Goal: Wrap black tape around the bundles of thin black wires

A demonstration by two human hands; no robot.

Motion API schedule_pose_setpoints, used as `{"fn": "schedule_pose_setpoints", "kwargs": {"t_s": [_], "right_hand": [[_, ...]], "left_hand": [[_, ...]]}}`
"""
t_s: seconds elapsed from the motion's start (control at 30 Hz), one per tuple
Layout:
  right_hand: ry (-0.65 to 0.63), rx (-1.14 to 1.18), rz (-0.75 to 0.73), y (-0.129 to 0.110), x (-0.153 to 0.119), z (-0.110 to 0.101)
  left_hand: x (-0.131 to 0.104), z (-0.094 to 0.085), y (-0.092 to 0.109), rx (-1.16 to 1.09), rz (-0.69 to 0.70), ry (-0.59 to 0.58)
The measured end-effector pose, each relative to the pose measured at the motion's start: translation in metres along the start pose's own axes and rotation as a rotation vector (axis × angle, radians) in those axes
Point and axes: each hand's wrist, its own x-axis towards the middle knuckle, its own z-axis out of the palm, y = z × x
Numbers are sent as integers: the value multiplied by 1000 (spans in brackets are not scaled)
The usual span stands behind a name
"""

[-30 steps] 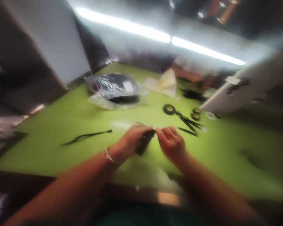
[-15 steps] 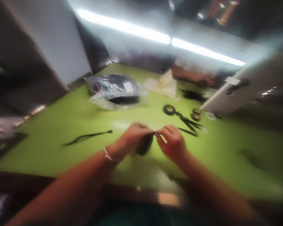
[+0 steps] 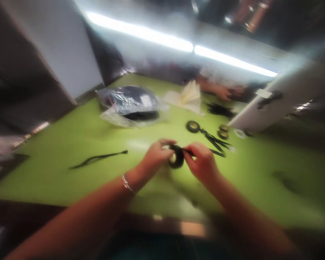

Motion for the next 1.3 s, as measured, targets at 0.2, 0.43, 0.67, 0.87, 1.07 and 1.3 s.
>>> {"fn": "schedule_pose_setpoints", "kwargs": {"t_s": [0.2, 0.43, 0.67, 0.87, 1.07, 1.3], "right_hand": [[26, 59, 9, -2, 1, -1], [42, 142, 7, -13, 2, 0], [49, 195, 50, -12, 5, -8], [73, 208, 73, -7, 3, -5], [52, 269, 92, -7, 3, -4], [70, 229, 62, -7, 1, 3]], "left_hand": [[-2, 3, 3, 56, 6, -81], [-2, 4, 2, -4, 83, -221], [-4, 0, 5, -6, -76, -245], [-7, 1, 2, 33, -92, -225], [-6, 2, 3, 25, -23, -168], [-6, -1, 0, 24, -19, -157]]}}
